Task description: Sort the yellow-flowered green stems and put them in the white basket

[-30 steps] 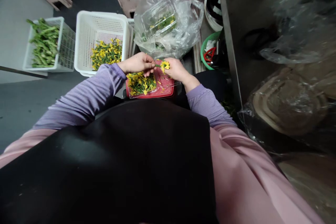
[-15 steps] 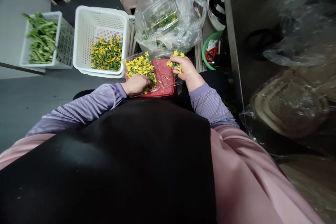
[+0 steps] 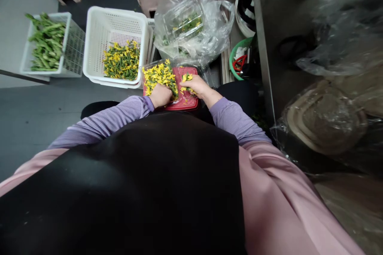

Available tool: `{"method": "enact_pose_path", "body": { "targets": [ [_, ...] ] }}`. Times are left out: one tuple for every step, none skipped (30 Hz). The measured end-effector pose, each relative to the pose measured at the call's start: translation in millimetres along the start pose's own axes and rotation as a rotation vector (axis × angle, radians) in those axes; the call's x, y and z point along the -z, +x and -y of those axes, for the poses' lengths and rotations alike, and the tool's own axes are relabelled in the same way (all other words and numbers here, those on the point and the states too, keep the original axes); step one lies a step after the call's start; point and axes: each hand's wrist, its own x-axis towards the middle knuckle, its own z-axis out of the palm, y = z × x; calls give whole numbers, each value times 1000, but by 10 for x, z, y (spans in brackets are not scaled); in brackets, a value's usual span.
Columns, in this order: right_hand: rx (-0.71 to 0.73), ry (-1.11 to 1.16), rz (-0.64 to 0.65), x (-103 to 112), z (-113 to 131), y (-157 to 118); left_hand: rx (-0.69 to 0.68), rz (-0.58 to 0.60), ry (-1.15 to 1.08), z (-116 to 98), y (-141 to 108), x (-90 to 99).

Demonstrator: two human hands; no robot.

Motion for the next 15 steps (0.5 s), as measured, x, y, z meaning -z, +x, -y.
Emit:
{"method": "enact_pose_path", "body": {
  "targets": [
    [4, -6, 2, -7, -4, 0, 7, -11, -5, 45, 1, -1],
    [6, -10, 12, -12, -8, 1, 18, -32, -27, 100, 5, -1],
    [5, -14, 26, -17, -14, 1, 31, -58, -75, 163, 10, 2],
    [-1, -17, 42, -22, -21, 2, 41, -83, -149, 229, 17, 11],
    [-10, -19, 56, -28, -29, 3, 45, -103, -241, 291, 24, 24],
    [-20, -19, 66, -37, -38, 6, 40, -117, -341, 346, 33, 42],
    [-28, -14, 74, -49, -49, 11, 24, -123, -439, 389, 41, 64],
    [-36, -6, 81, -65, -63, 18, -2, -125, -528, 417, 49, 88],
    [-42, 4, 88, -84, -77, 27, -32, -128, -603, 431, 57, 113],
    [-46, 16, 94, -105, -93, 38, -56, -136, -665, 431, 64, 136],
    [-48, 29, 98, -126, -109, 50, -72, -146, -715, 422, 71, 155],
    [-49, 42, 99, -145, -123, 63, -79, -159, -759, 406, 78, 170],
    [-48, 54, 96, -161, -134, 74, -78, -172, -799, 388, 85, 180],
    [-44, 65, 90, -172, -139, 83, -71, -182, -842, 371, 92, 185],
    [-36, 77, 83, -175, -138, 90, -59, -187, -894, 356, 98, 185]
  ]
}}
